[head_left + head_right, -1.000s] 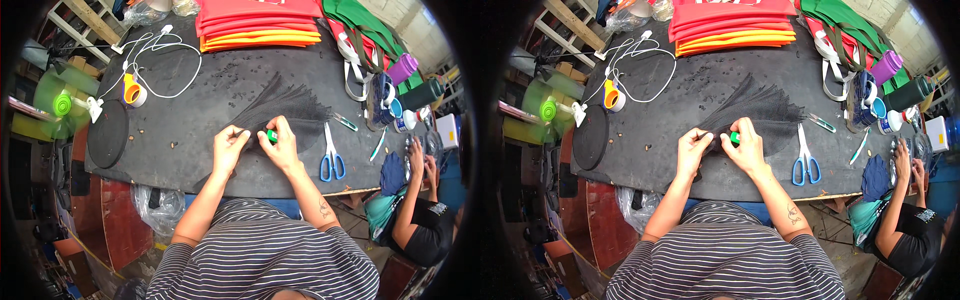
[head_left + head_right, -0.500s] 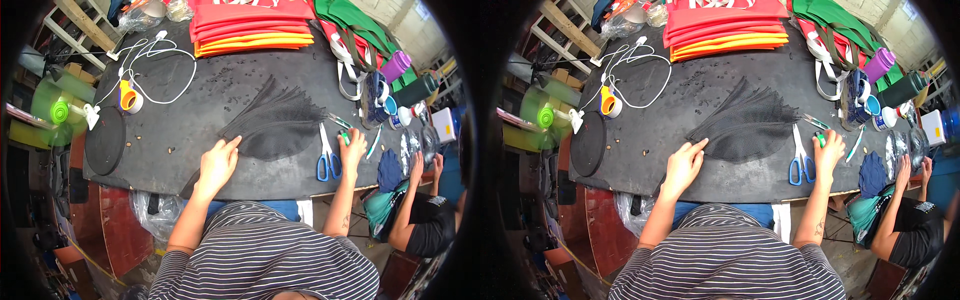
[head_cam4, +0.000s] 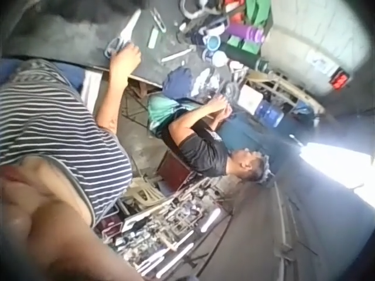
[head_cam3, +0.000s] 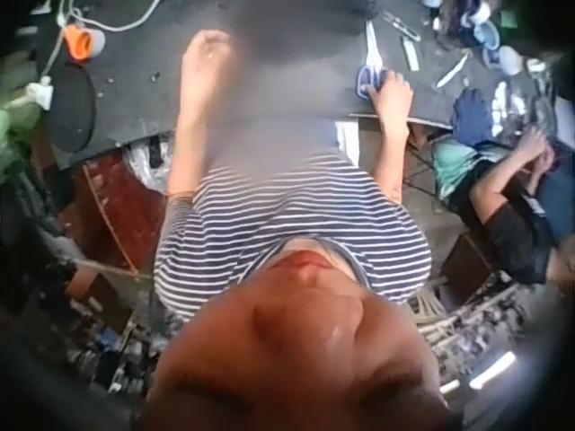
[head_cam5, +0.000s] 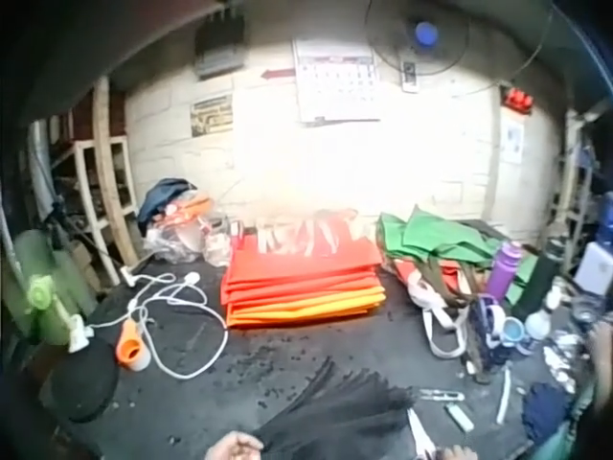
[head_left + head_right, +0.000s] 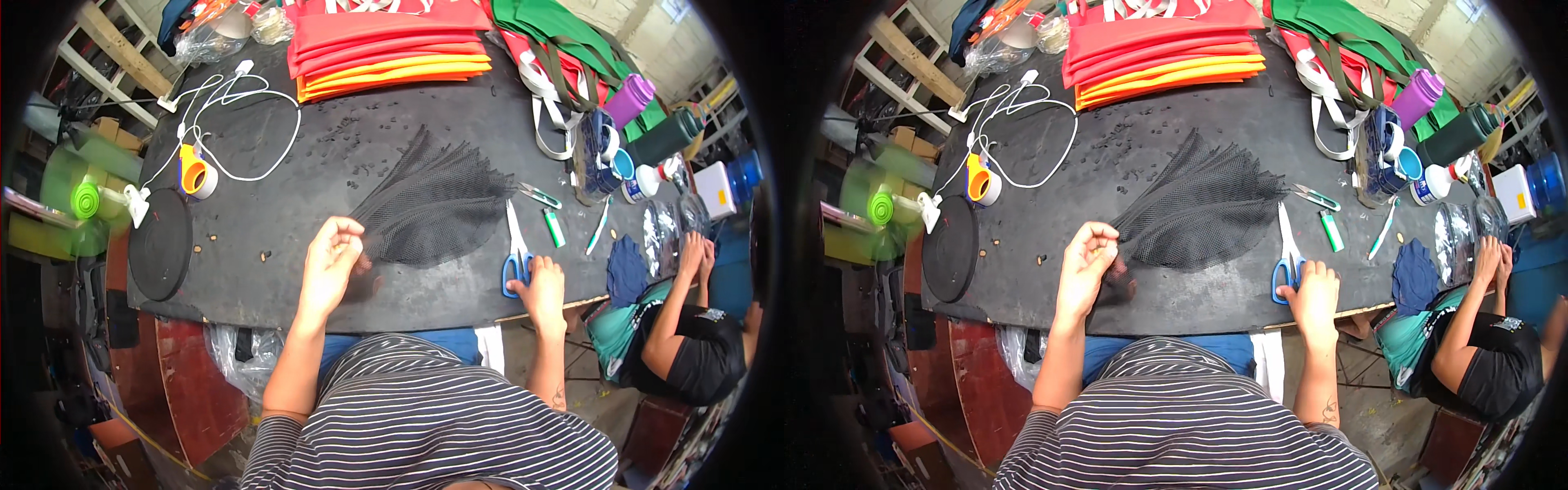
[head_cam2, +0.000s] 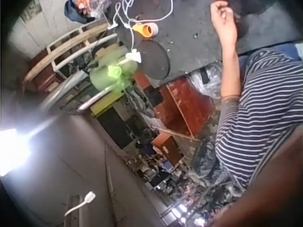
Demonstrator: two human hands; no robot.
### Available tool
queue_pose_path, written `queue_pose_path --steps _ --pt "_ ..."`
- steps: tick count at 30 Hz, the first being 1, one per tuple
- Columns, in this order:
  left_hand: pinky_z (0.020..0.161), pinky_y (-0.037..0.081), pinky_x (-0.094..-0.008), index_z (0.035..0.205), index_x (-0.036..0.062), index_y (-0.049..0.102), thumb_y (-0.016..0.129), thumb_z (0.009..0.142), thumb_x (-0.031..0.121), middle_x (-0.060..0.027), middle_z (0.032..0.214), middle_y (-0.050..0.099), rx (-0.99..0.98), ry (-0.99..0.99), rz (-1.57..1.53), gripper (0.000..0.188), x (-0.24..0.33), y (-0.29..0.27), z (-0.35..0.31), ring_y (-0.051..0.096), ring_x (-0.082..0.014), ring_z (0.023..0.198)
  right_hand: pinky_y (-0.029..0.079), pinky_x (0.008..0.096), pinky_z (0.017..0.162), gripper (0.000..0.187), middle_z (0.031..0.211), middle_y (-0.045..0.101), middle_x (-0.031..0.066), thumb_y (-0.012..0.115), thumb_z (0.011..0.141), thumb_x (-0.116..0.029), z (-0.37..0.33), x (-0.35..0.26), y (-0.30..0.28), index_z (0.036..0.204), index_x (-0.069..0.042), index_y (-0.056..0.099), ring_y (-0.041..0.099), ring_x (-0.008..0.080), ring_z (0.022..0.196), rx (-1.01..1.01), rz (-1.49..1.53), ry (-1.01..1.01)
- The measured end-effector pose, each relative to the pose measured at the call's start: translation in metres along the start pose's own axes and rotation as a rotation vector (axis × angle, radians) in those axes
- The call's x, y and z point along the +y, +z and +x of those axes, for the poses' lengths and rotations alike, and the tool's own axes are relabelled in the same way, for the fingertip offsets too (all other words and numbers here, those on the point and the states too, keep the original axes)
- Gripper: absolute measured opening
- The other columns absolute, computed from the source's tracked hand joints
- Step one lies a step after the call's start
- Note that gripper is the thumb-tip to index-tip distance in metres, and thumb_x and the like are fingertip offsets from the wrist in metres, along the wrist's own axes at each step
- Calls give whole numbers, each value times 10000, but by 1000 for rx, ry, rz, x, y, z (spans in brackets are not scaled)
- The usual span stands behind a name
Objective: Cutting mesh fabric pieces with scissors at a manufacturing workbench.
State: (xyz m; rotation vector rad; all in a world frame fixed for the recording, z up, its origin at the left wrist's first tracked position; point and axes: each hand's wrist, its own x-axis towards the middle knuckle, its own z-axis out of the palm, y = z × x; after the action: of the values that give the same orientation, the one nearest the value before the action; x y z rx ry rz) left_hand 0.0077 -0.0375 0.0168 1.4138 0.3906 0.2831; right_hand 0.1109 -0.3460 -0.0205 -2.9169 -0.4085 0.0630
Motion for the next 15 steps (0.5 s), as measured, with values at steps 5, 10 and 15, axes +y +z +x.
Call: queue_pose_path --steps 5,10,15 --pt "632 423 -222 907 22 593 563 749 -27 9 725 550 112 123 279 169 6 7 4 483 -61 639 451 398 574 252 574 549 159 663 553 -196 -11 29 -1 623 -5 515 567 327 565 -9 113 136" --pt "667 416 -175 979 -12 623 567 778 -36 0 805 555 87 150 208 210 5 8 3 494 -47 704 470 243 574 213 691 606 65 682 657 -42 -19 73 -22 821 19 561 579 130 602 -332 1164 344" --pt "664 433 -185 945 -7 628 590 764 -24 -11 789 564 -15 187 173 185 11 26 3 530 -60 709 499 304 714 414 776 599 73 750 579 -23 -9 3 -30 931 8 535 600 193 723 -292 1674 184"
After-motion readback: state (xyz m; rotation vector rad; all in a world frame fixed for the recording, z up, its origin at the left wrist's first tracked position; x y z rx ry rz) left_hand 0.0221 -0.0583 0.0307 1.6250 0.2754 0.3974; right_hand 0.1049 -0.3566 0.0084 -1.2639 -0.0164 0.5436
